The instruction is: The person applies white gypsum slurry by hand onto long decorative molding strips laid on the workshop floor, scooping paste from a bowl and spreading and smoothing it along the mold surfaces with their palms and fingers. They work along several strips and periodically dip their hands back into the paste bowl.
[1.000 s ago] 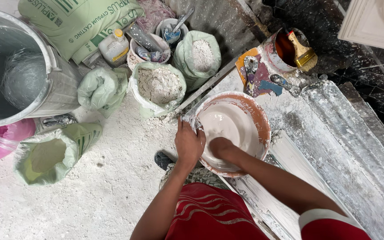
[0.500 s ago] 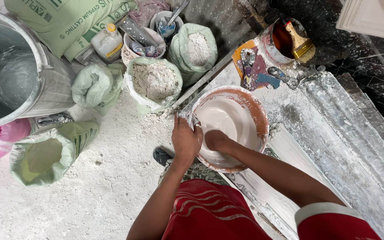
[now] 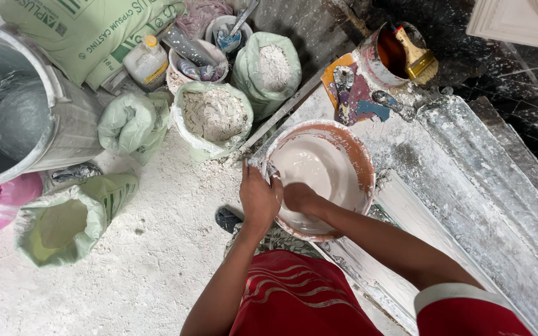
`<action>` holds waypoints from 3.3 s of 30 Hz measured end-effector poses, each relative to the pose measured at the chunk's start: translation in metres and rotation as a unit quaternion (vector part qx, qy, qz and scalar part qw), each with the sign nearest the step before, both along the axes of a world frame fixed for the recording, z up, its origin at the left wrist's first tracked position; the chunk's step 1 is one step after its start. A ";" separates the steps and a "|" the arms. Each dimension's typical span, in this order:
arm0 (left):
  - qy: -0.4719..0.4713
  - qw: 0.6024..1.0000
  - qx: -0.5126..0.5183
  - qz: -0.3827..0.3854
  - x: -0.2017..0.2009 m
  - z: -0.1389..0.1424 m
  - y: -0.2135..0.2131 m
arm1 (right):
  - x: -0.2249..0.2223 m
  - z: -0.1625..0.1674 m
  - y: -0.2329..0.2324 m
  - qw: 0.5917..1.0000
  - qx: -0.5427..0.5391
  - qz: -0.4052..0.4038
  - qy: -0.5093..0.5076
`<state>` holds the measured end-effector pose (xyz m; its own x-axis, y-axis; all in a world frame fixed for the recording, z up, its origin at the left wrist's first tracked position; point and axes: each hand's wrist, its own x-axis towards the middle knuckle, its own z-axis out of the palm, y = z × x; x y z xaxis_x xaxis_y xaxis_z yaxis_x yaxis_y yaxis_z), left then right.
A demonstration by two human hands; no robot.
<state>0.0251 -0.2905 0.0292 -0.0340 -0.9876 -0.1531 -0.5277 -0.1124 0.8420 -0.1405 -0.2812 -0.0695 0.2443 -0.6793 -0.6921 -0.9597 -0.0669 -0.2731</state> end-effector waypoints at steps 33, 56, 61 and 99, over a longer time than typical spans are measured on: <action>-0.003 0.999 -0.035 0.012 -0.004 -0.003 0.000 | -0.095 0.036 -0.043 0.968 -0.014 0.212 0.135; -0.046 0.995 -0.088 -0.019 -0.006 -0.010 0.002 | -0.031 -0.021 -0.046 0.996 -0.020 0.039 0.075; -0.021 0.998 -0.055 0.020 -0.007 -0.010 0.000 | -0.027 -0.027 0.016 0.994 -0.007 0.113 0.006; 0.063 0.953 -0.121 0.270 -0.016 0.006 0.042 | -0.016 0.067 -0.081 0.938 -0.075 0.318 0.118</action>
